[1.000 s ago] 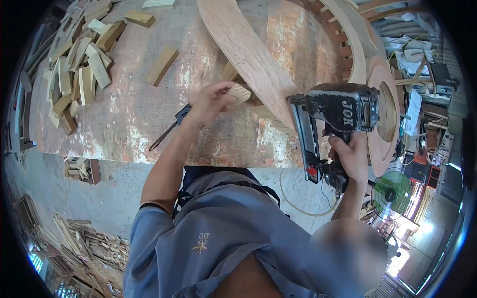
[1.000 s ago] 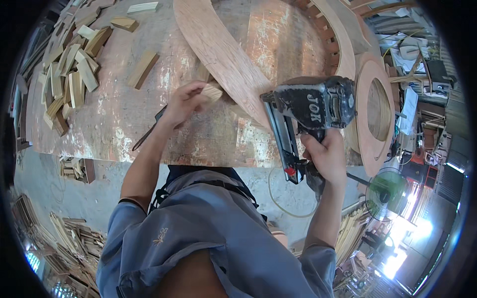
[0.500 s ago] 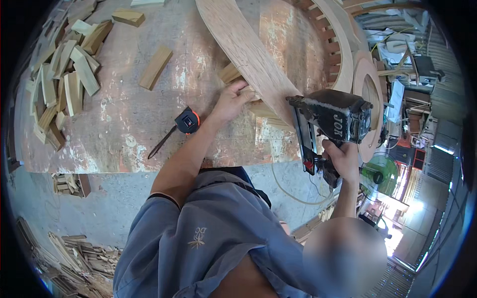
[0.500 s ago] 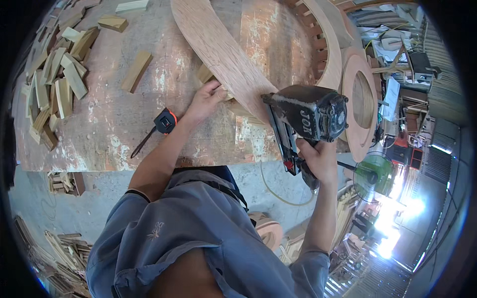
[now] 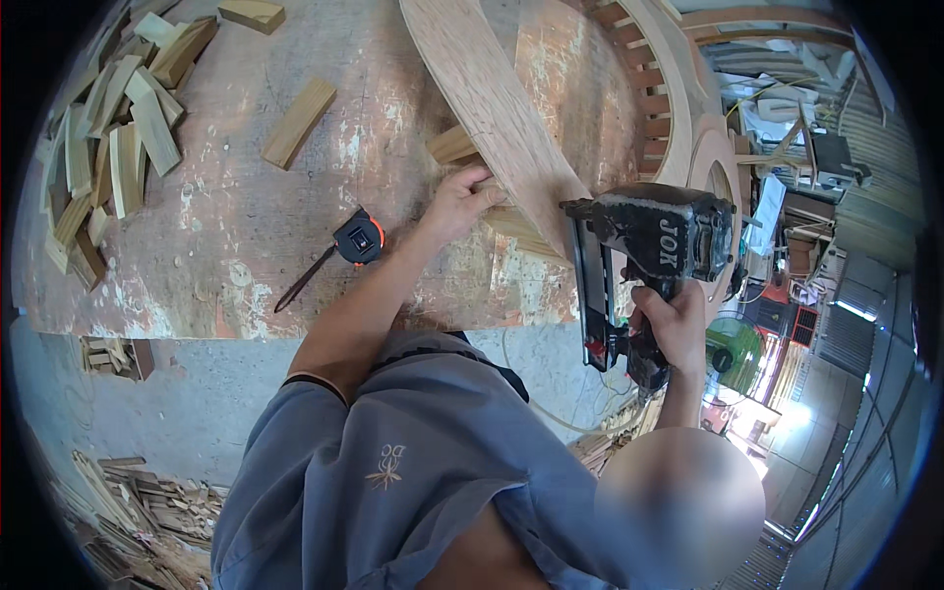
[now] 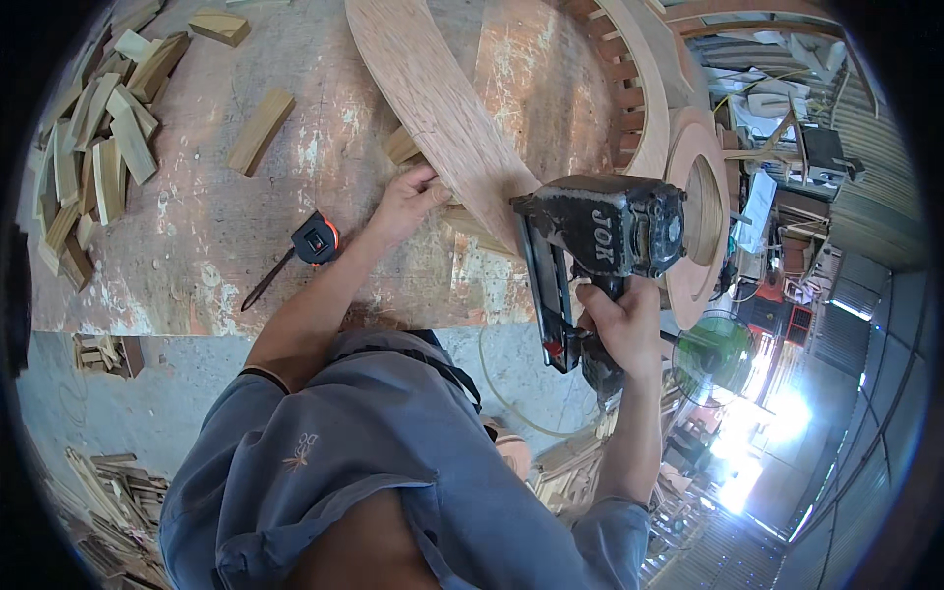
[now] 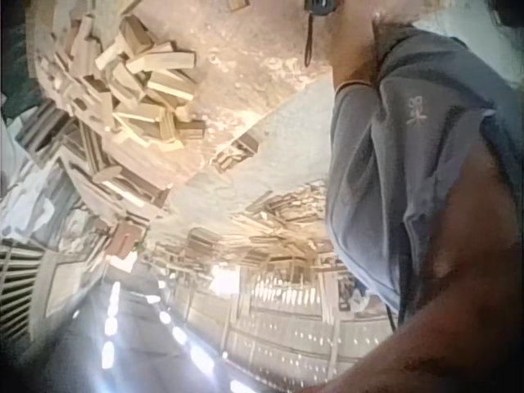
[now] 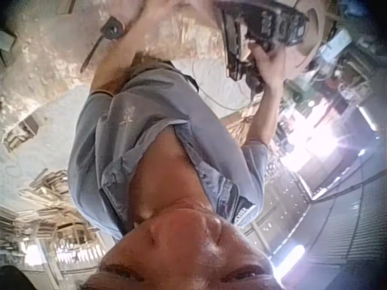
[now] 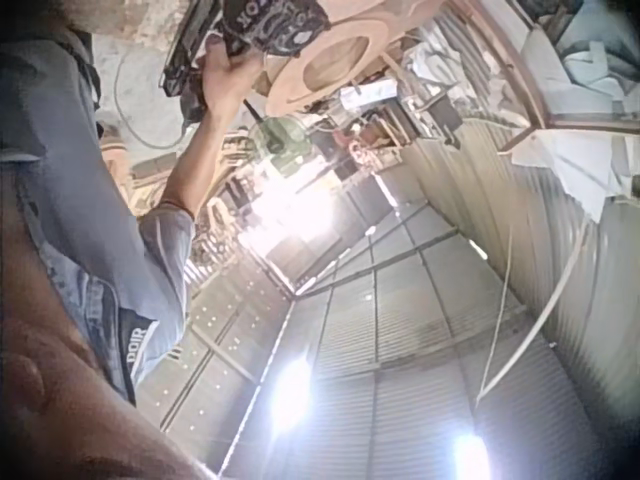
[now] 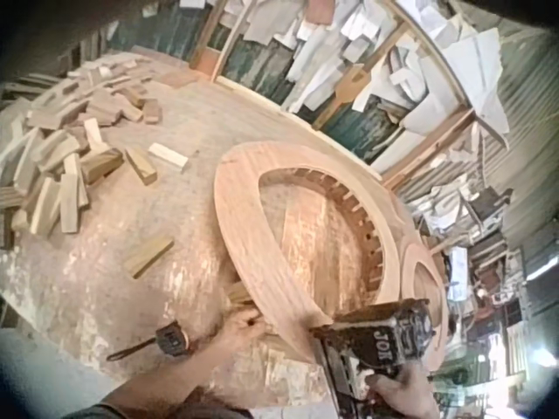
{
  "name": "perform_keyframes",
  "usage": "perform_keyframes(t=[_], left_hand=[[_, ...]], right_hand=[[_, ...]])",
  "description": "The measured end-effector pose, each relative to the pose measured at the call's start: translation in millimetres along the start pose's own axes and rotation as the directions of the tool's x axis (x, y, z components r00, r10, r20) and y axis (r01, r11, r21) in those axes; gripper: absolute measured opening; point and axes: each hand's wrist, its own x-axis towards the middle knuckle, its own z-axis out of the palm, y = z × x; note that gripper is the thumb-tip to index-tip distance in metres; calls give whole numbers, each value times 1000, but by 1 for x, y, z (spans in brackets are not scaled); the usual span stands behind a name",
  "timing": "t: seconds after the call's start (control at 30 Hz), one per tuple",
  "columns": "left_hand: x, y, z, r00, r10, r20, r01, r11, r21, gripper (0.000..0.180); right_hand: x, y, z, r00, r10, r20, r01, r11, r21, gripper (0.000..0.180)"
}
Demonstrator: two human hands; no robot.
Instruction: Assembling a circular wooden frame by nailing small wooden support blocks into the interior using a pneumatic nail gun.
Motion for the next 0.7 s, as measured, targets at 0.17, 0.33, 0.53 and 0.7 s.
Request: perform_keyframes(t=[0.17, 0.33, 0.53, 0.7], left_hand=[[3, -5, -7, 1000, -29, 8, 29, 998, 64, 31], [3, -9, -6, 999, 33, -16, -33, 999, -20, 31], [2, -5, -5, 999, 5, -48, -5, 1000, 3, 32], [3, -10, -4, 999, 21, -47, -22, 999, -35, 32]], right_hand=[[-3, -13, -2, 998, 33, 48, -35, 998, 44, 9], [-1, -28, 3, 995, -27, 95, 25, 999, 21, 22], [10, -29, 8, 986, -39, 163, 41, 999, -8, 24], [13, -33, 8, 983, -16, 181, 25, 999, -46, 24]])
